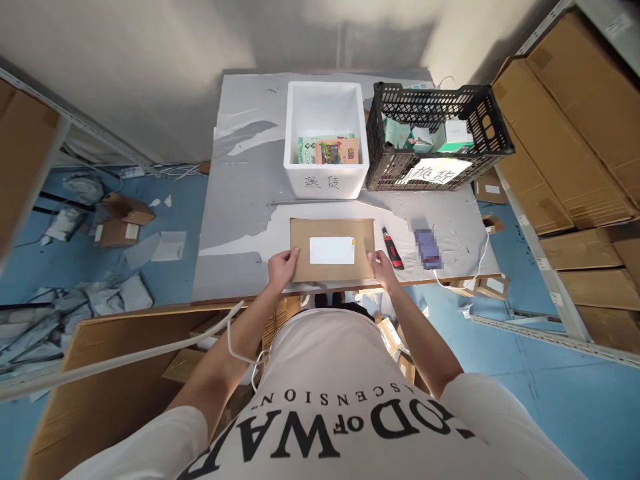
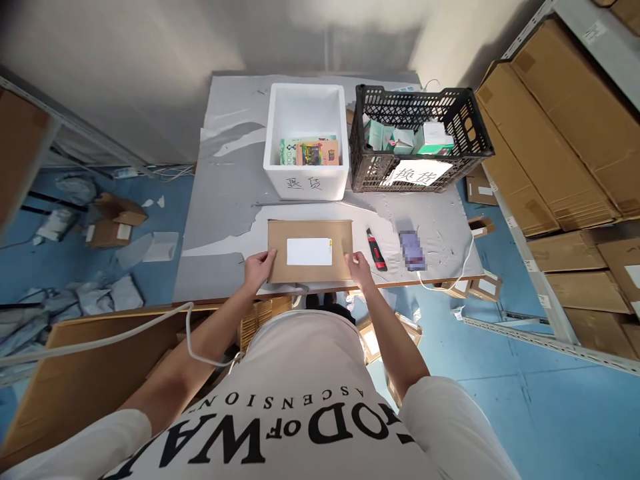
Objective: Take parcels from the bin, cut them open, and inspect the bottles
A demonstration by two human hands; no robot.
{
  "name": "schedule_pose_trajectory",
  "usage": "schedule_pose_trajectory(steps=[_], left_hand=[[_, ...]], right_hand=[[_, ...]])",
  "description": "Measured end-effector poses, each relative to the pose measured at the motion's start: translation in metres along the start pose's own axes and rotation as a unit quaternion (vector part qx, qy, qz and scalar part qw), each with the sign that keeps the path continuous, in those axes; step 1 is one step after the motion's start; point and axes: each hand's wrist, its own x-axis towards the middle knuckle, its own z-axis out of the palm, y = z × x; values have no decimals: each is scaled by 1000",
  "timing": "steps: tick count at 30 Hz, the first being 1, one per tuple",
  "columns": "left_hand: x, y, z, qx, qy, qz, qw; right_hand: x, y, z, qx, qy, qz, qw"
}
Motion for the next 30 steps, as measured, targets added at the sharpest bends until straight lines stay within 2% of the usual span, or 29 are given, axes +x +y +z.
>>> schedule_pose_trajectory(steps=[4, 7, 10, 12, 14, 16, 19, 22, 27, 30], left_hand=[[13, -2, 7, 42, -6, -13, 999], [21, -7, 10, 30, -16, -26, 999], [24, -22, 11, -76, -34, -56, 995], [21, -38, 13, -171, -38, -87, 981], [13, -56, 14, -220, -44, -95, 970], [4, -72, 17, -218, -81, -70, 970], [-10, -87, 22, -193, -156, -31, 968], [-15, -91, 29, -186, -167, -26, 968], [-14, -88, 40, -188, -147, -24, 971], [-14, -81, 34, -180, -145, -15, 973]], right_hand=[[10, 0, 6, -22, 6, 47, 999], [16, 1, 7, -3, 7, 66, 998], [17, 11, 3, 36, -6, 79, 996], [14, 24, -2, 78, -4, 88, 993], [10, 40, -7, 107, 6, 96, 990], [6, 55, -10, 107, 0, 96, 990], [2, 68, -7, 96, -55, 67, 992], [1, 71, 3, 89, -110, 30, 989], [1, 67, 14, 79, -113, 46, 989], [1, 60, 10, 111, -131, 22, 985]])
